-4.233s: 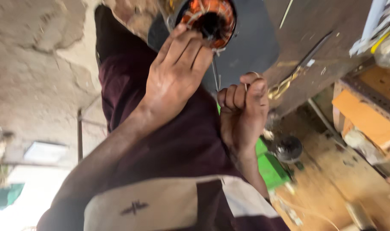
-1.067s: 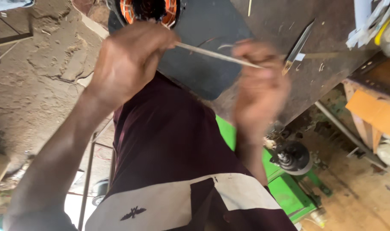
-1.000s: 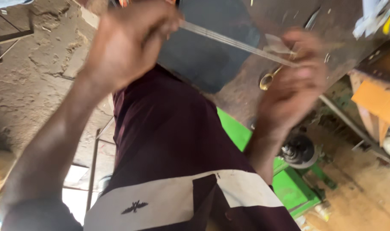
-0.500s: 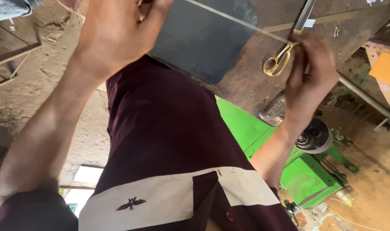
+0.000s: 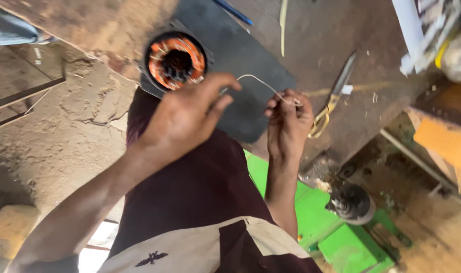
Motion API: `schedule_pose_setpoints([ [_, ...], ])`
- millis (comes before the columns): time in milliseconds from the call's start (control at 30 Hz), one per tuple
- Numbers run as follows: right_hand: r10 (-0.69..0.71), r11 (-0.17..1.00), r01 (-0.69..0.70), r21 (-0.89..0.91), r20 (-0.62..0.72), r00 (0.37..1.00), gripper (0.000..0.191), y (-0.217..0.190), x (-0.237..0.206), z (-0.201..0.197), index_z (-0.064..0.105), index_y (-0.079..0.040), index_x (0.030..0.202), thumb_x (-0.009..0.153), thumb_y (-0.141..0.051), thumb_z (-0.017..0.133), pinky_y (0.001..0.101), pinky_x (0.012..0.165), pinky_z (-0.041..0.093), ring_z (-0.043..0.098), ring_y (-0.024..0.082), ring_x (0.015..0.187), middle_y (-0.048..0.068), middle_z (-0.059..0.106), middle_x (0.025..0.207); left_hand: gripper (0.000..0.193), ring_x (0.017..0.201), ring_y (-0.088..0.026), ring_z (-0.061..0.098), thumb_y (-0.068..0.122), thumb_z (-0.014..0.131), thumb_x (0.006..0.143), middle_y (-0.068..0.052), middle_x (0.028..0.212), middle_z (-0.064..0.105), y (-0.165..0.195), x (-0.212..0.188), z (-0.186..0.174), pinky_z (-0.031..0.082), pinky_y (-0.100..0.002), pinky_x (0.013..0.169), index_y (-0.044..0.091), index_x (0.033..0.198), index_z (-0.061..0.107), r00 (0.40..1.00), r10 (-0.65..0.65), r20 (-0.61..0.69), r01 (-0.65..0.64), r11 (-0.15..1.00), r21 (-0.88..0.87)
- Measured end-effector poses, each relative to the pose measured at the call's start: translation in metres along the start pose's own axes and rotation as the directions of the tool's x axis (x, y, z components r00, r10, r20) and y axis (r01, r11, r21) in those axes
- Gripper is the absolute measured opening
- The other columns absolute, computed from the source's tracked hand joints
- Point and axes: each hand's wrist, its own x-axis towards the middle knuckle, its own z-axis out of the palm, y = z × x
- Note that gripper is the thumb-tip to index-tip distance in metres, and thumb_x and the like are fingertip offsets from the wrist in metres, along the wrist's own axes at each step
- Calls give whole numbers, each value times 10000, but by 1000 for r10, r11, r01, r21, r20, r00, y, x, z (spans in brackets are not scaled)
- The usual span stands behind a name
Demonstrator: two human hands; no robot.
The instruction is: The person secures copper windings inside a motor stator using white string. They repeatedly wrap the string around the windings, tie knots, and pull tight to hold the coils in place.
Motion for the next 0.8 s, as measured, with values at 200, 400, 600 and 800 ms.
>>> schedule_pose_setpoints([
  [200, 217, 975, -211, -67, 115, 969, 113, 5, -7, 38, 677, -3, 1093, 1011, -73, 710, 373, 731, 627, 719, 259, 929, 157, 712, 1022, 256, 900, -276, 744, 45, 700, 993, -81, 989, 740, -5, 6, 3, 584, -384, 750, 51, 1220, 582, 1000, 6, 8, -4, 988, -154],
  [400, 314, 949, -305, -76, 208, 926, 158, -7, -24, 38, 696, -17, 1055, 992, -140, 772, 362, 672, 605, 706, 250, 822, 141, 690, 954, 131, 791, -168, 743, 70, 773, 992, -47, 926, 747, -19, 4, -5, 567, -330, 692, 53, 1059, 661, 989, 5, 145, 34, 965, -261],
  [600, 223, 964, -267, 20, 491, 842, 338, 6, -25, 28, 725, -20, 977, 1001, -357, 705, 372, 613, 603, 703, 265, 736, 130, 661, 882, 101, 831, -155, 753, 58, 748, 991, -52, 945, 748, -30, 10, -17, 580, -287, 683, 57, 1059, 673, 943, -15, 333, 150, 911, -383],
  [800, 326, 906, -397, 147, 354, 877, 318, -24, -14, 3, 710, -12, 903, 1078, -275, 670, 328, 466, 533, 658, 208, 587, 138, 632, 735, 74, 916, -154, 789, 101, 705, 976, -10, 975, 779, -32, 30, -42, 586, -334, 721, 90, 1035, 662, 821, -3, 570, 293, 859, -419],
])
